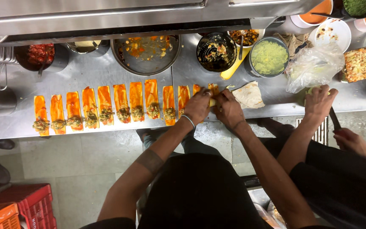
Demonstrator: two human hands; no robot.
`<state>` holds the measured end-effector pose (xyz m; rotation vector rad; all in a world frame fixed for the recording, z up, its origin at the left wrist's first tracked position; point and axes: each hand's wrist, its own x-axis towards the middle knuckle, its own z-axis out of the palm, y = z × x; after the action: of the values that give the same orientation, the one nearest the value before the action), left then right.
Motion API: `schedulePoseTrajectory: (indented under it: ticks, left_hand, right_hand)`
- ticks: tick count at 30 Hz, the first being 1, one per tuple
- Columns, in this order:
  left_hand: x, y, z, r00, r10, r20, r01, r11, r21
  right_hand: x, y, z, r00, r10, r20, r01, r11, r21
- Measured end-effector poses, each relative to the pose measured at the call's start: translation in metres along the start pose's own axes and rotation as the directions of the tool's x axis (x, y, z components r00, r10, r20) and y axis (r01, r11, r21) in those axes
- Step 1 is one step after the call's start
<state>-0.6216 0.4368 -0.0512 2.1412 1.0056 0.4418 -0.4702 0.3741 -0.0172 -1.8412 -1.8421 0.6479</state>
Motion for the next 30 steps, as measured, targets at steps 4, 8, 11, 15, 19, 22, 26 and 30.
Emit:
schedulePoseTrajectory:
  ticks: [4,8,11,15,19,22,26,30]
  left_hand:
    - [-0.002,0.001,-0.002,0.985,0.105,0.137,-0.118,0.989,0.090]
    - [-0.002,-0.003,-0.002,0.987,0.079,0.139,-0.086,0.995,0.051]
    - [-0.003,-0.006,0.000,0.987,0.085,0.139,-0.090,0.995,0.034]
    - [-0.003,-0.004,0.002,0.987,0.050,0.154,-0.060,0.996,0.060]
    - [-0.001,-0.002,0.001,0.986,0.020,0.168,-0.034,0.996,0.080]
    - [0.000,-0.004,-0.001,0.987,0.109,0.116,-0.109,0.994,-0.002]
    - [0.009,-0.006,0.001,1.000,0.028,0.006,-0.028,0.999,-0.028]
    - [0.013,-0.009,0.001,0.999,-0.008,-0.047,0.004,0.996,-0.087]
  right_hand:
    - [0.002,-0.004,-0.001,0.999,-0.033,-0.021,0.032,0.999,-0.024]
    - [0.001,-0.003,0.000,0.996,0.084,-0.008,-0.084,0.995,0.045]
    - [0.001,-0.002,0.005,0.994,-0.024,-0.104,0.021,0.999,-0.029]
    - [0.003,-0.005,0.012,0.987,0.046,-0.155,-0.050,0.998,-0.025]
    - [0.004,-0.006,0.012,0.985,0.106,-0.133,-0.109,0.994,-0.013]
    - [0.005,-0.003,0.008,0.990,0.078,-0.114,-0.079,0.997,-0.002]
    - [0.013,0.003,0.003,0.998,0.036,-0.060,-0.036,0.999,0.000]
    - [0.013,0.006,-0.001,0.997,0.034,-0.066,-0.026,0.993,0.112]
